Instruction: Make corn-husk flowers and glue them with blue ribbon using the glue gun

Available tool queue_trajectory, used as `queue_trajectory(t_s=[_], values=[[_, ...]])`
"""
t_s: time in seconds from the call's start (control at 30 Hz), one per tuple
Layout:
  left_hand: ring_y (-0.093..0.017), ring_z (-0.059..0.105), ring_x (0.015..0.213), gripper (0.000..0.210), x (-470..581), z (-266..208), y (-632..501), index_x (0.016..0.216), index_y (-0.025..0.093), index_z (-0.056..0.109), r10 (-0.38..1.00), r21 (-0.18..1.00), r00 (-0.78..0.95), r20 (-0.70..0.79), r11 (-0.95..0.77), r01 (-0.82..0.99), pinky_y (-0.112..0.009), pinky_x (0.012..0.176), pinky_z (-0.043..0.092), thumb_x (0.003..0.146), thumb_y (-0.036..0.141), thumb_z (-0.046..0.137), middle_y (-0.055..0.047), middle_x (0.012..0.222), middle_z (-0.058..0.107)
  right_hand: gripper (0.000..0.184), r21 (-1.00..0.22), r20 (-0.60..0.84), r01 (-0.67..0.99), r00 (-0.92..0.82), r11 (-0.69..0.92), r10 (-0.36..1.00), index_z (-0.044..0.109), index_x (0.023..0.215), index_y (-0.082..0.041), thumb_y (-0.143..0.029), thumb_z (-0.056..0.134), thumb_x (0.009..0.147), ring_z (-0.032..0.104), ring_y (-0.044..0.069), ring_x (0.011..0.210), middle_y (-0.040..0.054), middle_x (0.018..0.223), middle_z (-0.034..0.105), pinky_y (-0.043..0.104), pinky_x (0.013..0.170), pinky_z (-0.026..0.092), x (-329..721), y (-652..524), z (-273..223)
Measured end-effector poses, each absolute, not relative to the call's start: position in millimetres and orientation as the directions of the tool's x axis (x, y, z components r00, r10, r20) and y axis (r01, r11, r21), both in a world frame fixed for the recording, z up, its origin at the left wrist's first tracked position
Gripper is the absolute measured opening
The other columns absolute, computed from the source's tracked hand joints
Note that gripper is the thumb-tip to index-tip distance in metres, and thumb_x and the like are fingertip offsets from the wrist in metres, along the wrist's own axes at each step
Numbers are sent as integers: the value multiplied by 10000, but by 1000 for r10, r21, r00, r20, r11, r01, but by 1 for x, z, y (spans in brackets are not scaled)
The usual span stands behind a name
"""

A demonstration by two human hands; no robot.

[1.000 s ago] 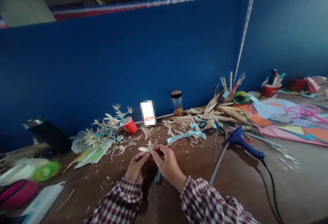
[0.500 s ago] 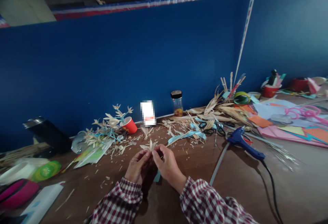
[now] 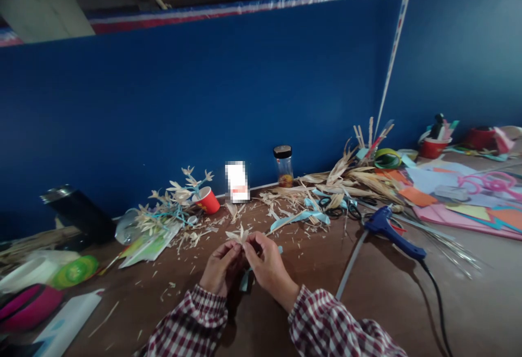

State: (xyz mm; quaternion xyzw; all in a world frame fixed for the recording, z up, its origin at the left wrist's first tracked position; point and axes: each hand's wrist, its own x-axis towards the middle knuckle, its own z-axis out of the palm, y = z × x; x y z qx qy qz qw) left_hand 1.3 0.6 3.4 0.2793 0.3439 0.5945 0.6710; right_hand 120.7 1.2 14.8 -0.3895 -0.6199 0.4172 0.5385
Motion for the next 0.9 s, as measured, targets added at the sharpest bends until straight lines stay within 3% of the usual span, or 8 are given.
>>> queue_trajectory(t_s=[0.23, 0.63, 0.9], values=[[-91, 573, 559, 142, 3, 4, 0, 651, 124, 576, 991, 765, 52, -124, 129, -631, -207, 575, 450, 608, 166, 705, 2, 586, 615, 132, -926, 366, 46, -132, 375, 921, 529, 744, -167, -255, 460, 815, 465, 113, 620, -10, 667, 512, 200, 575, 389, 121, 2, 14], [-125, 605, 551, 192, 1, 2, 1, 706, 132, 582, 991, 834, -32, -130, 92, -545, -252, 566, 478, 590, 202, 718, -5, 601, 644, 133, -937, 345, 20, -122, 350, 931, 528, 734, -162, -256, 473, 810, 445, 102, 587, -22, 640, 497, 195, 551, 377, 121, 2, 15], [-139, 613, 520, 223, 3, 1, 0, 712, 131, 583, 990, 824, -33, -134, 93, -558, -278, 563, 494, 563, 203, 732, -19, 596, 662, 139, -944, 325, 17, -110, 329, 939, 548, 754, -165, -263, 468, 811, 504, 116, 632, -3, 684, 550, 203, 591, 405, 120, 4, 11]])
